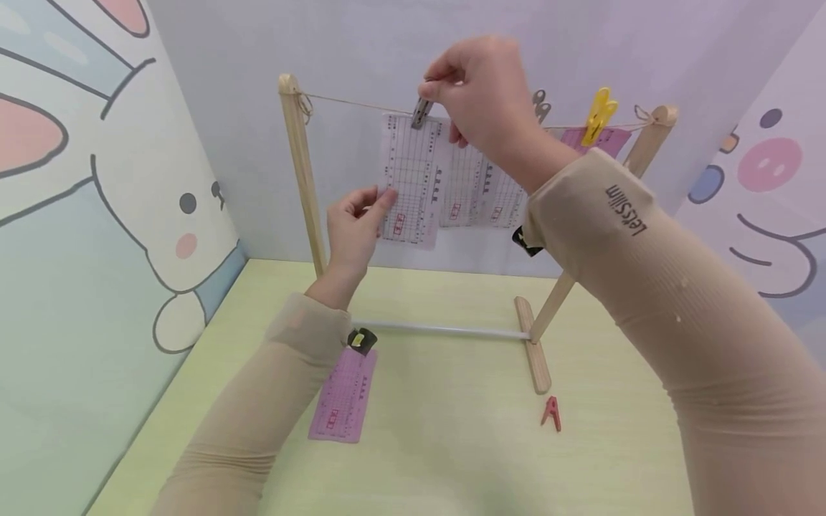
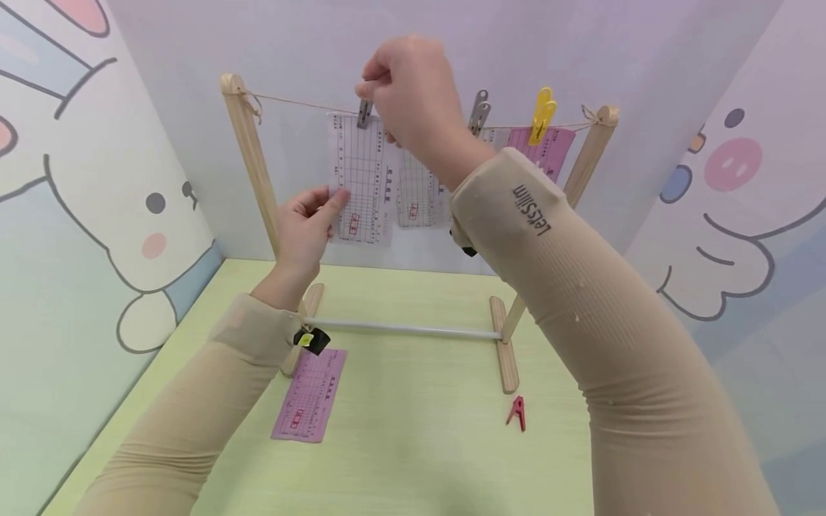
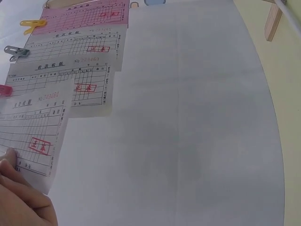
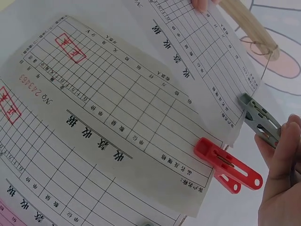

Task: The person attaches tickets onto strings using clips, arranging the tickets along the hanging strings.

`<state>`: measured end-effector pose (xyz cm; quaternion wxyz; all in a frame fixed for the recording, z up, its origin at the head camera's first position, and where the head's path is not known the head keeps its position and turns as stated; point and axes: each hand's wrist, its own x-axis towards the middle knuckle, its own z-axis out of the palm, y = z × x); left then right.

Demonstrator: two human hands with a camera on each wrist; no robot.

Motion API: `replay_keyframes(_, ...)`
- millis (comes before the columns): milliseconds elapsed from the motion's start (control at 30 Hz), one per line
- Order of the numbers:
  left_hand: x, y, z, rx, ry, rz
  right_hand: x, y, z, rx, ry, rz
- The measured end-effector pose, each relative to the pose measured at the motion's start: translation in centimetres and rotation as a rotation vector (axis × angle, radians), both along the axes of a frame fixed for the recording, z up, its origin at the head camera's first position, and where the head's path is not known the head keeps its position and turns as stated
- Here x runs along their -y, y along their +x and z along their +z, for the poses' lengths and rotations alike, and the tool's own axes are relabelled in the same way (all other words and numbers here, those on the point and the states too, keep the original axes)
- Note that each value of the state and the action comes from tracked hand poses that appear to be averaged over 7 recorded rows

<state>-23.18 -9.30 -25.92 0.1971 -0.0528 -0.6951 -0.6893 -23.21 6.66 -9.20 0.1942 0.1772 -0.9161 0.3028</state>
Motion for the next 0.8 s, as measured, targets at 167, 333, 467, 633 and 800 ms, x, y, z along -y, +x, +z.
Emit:
replay_keyframes(167,-0.15,0.09,0.2,0.015,0.0,-0.004,0.1,0.04,-0.24,0.007,0.04,-0.013)
replay_keyframes(333,-0.09,0.05,0.18,0.018,0.006,-0.007,0.02,0.07,-0.62,0.034,0.044,0.002)
replay_keyframes(467,-0.02,-0.04,0.17,0.014,0.001,-0.009,-0.17,0.07,-0.86,0.065,0.039,0.025)
replay_keyframes(633,0.05,0.05,0.2,0.024,-0.019,-0.013,-0.37,0.08,-0.98,0.098,0.022,0.038)
replay_keyframes(800,0.18,0.08,0.21,0.038,-0.026,-0.007,-0.46,0.12,-0.98,0.122,-0.003,0.043)
